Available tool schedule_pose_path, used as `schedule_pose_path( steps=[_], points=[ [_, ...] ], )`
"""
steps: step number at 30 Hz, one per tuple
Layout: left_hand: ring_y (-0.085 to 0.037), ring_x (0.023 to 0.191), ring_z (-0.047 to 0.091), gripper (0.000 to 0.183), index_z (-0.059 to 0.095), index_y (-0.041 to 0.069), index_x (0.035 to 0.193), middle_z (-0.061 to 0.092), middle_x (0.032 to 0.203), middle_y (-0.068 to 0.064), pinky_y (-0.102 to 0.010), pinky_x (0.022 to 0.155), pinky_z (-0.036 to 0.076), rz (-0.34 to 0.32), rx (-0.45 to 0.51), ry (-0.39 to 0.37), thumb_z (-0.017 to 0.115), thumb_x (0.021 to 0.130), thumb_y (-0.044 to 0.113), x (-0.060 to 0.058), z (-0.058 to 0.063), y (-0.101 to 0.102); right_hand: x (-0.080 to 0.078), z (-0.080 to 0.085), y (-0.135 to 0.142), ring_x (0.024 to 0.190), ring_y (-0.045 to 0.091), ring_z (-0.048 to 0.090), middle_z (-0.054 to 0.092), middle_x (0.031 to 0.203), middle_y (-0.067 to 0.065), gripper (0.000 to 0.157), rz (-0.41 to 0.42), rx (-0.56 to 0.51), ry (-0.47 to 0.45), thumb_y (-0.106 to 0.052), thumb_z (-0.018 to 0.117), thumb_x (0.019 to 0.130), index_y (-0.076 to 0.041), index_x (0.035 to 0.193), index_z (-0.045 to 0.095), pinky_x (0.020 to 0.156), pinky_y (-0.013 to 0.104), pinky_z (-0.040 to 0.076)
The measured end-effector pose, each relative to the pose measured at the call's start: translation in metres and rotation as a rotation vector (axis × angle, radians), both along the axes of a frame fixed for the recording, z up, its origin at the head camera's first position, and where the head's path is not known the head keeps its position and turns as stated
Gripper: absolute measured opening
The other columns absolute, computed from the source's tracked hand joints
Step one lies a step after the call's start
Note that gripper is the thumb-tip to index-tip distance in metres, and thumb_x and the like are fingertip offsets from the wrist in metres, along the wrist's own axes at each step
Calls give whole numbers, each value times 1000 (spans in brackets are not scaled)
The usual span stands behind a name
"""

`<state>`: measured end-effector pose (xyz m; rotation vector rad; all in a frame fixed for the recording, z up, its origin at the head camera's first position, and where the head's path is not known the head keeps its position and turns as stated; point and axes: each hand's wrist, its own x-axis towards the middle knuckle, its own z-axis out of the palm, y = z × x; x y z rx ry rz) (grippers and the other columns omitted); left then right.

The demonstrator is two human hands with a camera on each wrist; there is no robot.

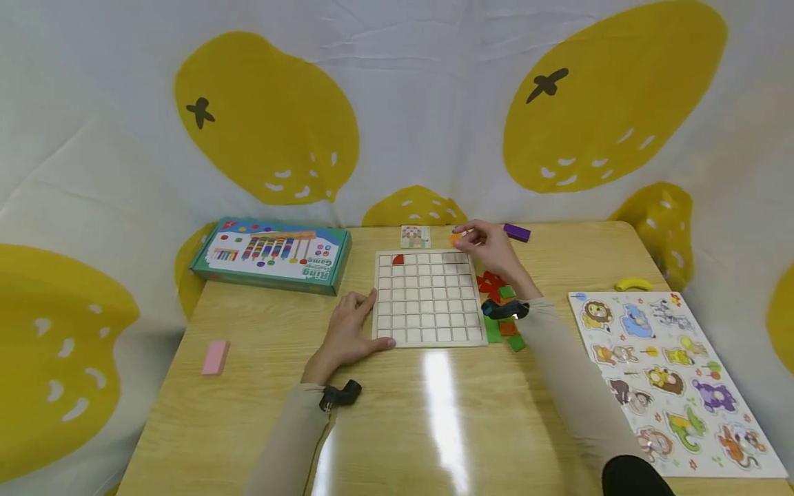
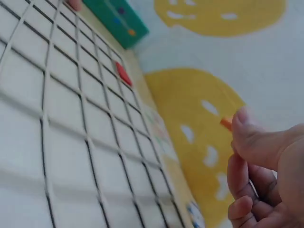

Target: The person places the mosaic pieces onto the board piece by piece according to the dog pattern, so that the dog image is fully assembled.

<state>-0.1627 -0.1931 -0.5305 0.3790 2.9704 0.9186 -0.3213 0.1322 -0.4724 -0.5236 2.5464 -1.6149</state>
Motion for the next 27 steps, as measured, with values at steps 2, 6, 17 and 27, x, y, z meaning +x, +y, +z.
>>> schedule_pose_path(
  steps=[2, 6, 17, 27],
  points=[
    [-19, 103, 38, 116, 31, 12, 155, 44, 122, -6, -38, 91, 32, -9, 1, 5, 78, 67, 70, -1, 0, 0, -2, -8, -23, 87, 27, 65, 69, 97, 12, 31, 3, -18, -8, -24, 74, 89, -12, 118, 70, 75, 34, 53],
    [-18, 103, 38, 115, 30, 13, 156, 45, 126, -6, -37, 91, 33, -18, 0, 9, 78, 67, 69, -1, -2, 0, -4, -24, -61, 85, 19, 66, 71, 95, 6, 31, 22, 25, 18, -23, 78, 85, -12, 113, 72, 77, 32, 53],
    [-19, 107, 38, 113, 28, 13, 156, 43, 124, -5, -40, 93, 33, -21, -1, -17, 76, 70, 68, 0, 4, 2, -2, -34, -88, 87, 22, 56, 66, 103, 7, 31, 43, 214, 60, -24, 82, 82, -12, 110, 77, 77, 37, 45],
    [-18, 101, 36, 115, 29, 14, 156, 42, 119, -3, -35, 88, 31, -3, -11, -23, 77, 68, 70, 0, 2, 1, -5, -39, -82, 89, 21, 59, 67, 106, 7, 32, 91, 181, 83, -24, 80, 84, -12, 113, 76, 78, 39, 49]
  ],
)
